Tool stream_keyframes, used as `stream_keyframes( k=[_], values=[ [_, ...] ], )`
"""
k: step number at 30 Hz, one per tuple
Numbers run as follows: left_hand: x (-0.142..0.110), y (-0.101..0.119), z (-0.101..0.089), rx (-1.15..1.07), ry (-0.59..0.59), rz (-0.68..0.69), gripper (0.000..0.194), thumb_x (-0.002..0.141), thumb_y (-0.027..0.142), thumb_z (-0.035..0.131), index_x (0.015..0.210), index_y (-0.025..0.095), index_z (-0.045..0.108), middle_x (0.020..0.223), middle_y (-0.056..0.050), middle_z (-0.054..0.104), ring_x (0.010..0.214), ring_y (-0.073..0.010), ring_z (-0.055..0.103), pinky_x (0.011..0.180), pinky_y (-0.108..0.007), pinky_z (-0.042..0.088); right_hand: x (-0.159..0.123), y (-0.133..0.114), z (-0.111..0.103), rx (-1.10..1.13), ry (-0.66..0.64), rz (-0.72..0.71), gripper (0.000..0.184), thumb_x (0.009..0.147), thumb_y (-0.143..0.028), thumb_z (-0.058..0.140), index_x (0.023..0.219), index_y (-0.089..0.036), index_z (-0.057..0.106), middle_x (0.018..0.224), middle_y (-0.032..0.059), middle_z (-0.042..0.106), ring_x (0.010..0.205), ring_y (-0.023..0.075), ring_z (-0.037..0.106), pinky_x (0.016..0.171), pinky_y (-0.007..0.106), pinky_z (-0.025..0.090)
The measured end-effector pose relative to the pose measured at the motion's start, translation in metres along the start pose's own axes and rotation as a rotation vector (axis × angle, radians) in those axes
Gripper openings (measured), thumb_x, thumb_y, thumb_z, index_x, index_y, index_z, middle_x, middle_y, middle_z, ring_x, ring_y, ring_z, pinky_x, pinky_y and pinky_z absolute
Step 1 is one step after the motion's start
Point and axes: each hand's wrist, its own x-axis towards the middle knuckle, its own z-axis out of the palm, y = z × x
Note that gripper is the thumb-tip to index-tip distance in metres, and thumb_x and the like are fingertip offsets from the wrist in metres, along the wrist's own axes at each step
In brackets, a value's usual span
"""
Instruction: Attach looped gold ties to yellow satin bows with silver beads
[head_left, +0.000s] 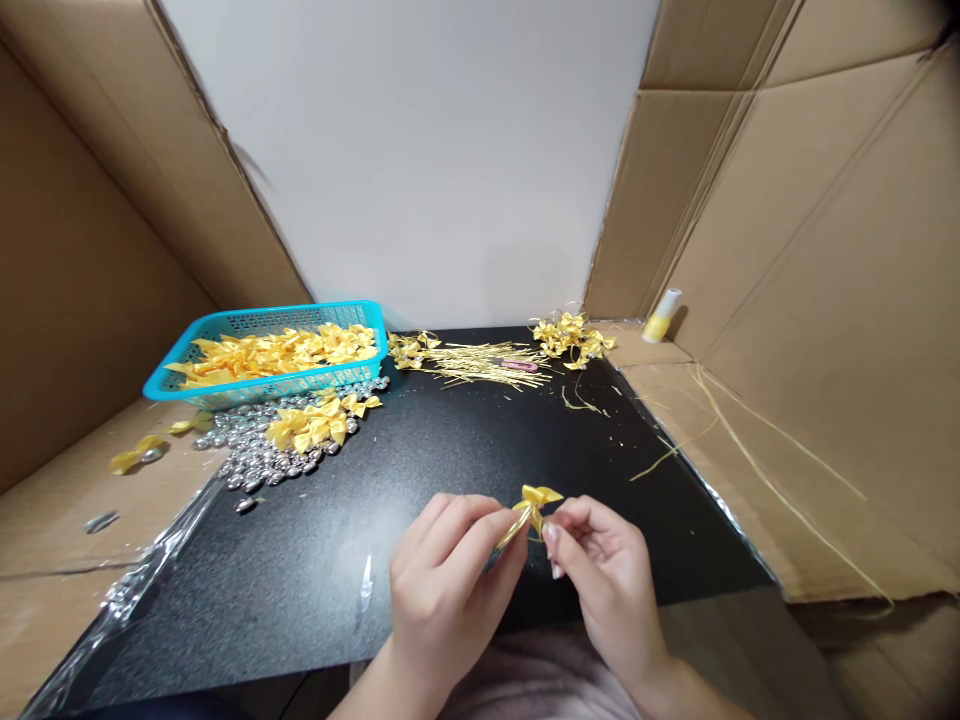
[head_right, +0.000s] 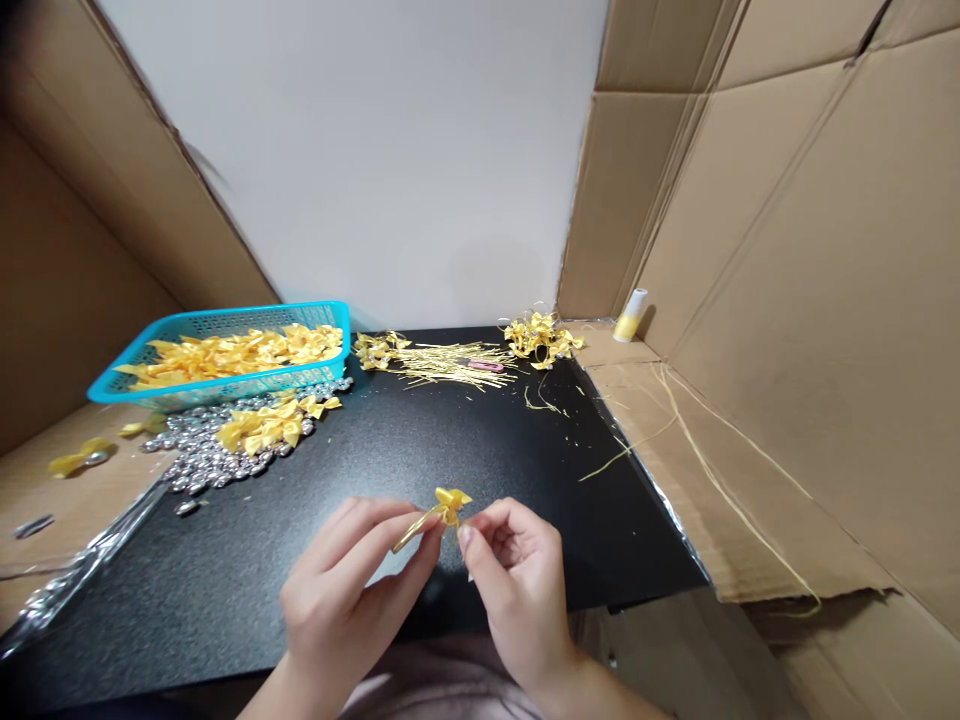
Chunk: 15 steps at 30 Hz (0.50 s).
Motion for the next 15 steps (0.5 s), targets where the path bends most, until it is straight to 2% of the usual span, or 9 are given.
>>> stream_keyframes(
  k=[10, 15],
  values=[
    [0.0012, -0.0005, 0.0001, -0.036, -0.030, -0.019, 0.017, 0.075, 0.005, 0.068, 0.085, 0.019, 0.063, 0.076, -0.002, 0.071, 0.065, -0.0139, 0.062, 0.062, -0.025, 0.050, 0.0004, -0.0008, 0.0002, 0.003, 0.003, 0.001, 0.022, 0.078, -0.032, 0.069, 0.067, -0.016, 0.060, 0.055, -0.0015, 0.055, 0.049, 0.0088, 0.048, 0.046, 0.019, 0.042],
    [0.0032, -0.0009, -0.0007, -0.141, -0.081, -0.122, 0.010, 0.079, 0.010, 0.065, 0.084, 0.019, 0.065, 0.076, -0.003, 0.072, 0.065, -0.0140, 0.064, 0.061, -0.024, 0.051, 0.0011, -0.0018, 0.0002, -0.004, 0.011, -0.014, 0.023, 0.078, -0.033, 0.070, 0.065, -0.016, 0.059, 0.055, -0.0015, 0.055, 0.048, 0.0089, 0.049, 0.045, 0.019, 0.042]
  ],
)
